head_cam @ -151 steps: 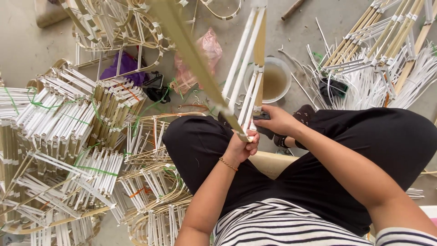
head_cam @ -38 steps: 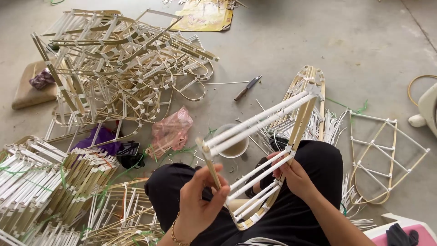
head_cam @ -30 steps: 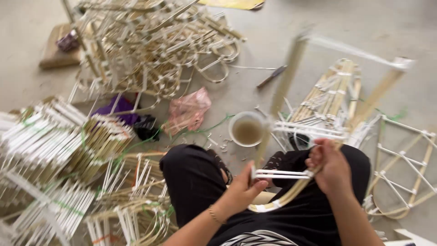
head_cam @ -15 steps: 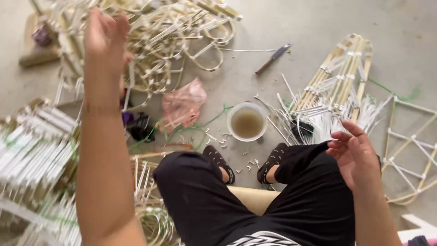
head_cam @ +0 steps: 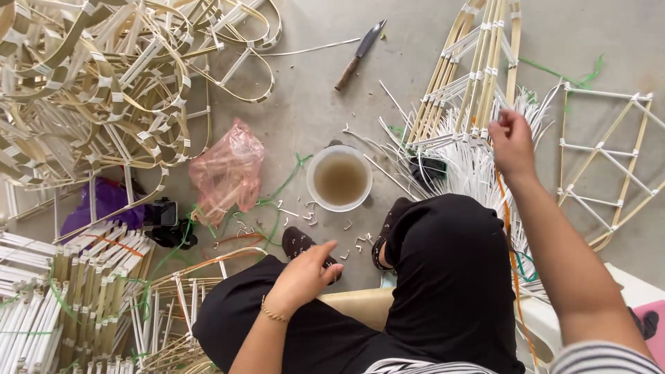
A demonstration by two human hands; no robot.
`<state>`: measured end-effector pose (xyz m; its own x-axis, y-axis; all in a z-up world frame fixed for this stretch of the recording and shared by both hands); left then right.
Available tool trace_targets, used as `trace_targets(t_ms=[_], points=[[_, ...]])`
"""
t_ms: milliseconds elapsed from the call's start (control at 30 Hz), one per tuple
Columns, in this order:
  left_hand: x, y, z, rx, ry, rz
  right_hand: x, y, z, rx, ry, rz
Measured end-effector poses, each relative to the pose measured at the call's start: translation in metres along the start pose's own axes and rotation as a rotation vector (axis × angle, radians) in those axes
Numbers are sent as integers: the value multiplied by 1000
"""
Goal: The recorder is assembling bamboo or wood frames, likely for furniture or lanterns, by wrapping and connecting the strips.
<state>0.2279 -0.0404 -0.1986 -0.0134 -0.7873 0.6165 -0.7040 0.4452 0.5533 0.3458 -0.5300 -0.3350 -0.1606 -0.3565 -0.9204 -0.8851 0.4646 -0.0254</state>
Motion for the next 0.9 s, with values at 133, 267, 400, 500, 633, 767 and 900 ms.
trace_targets(t_ms=[133, 267, 400, 500, 633, 767, 900], points=[[-40, -17, 8, 39, -357, -176, 47, -49, 27, 51, 492, -109], [-46, -21, 4, 153, -257, -70, 82, -58, 6, 25, 500, 83], [-34, -16, -1, 189, -242, -11, 63, -38, -64, 120, -14, -2], [-31, -14, 6, 171, -267, 9, 3, 3, -96, 122, -542, 167], [-37, -14, 10, 201, -282, 46, 151, 30, -121, 53, -465, 768], [-43, -10, 11, 247, -269, 22, 113, 53, -117, -82, -188, 669], [-60, -4, 8, 292, -259, -34, -30, 73, -133, -159, 78, 193]])
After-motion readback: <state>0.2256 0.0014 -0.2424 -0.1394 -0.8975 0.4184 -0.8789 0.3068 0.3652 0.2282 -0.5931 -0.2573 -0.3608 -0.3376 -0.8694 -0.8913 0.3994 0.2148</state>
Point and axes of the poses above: each hand's wrist, its own y-axis away from the middle knuckle, its own z-axis out of the palm, x = y × z, the point moved 8 cm from there along -y, towards the middle knuckle, and after that the axes turned 4 degrees about -z, right-handed, at the moved point
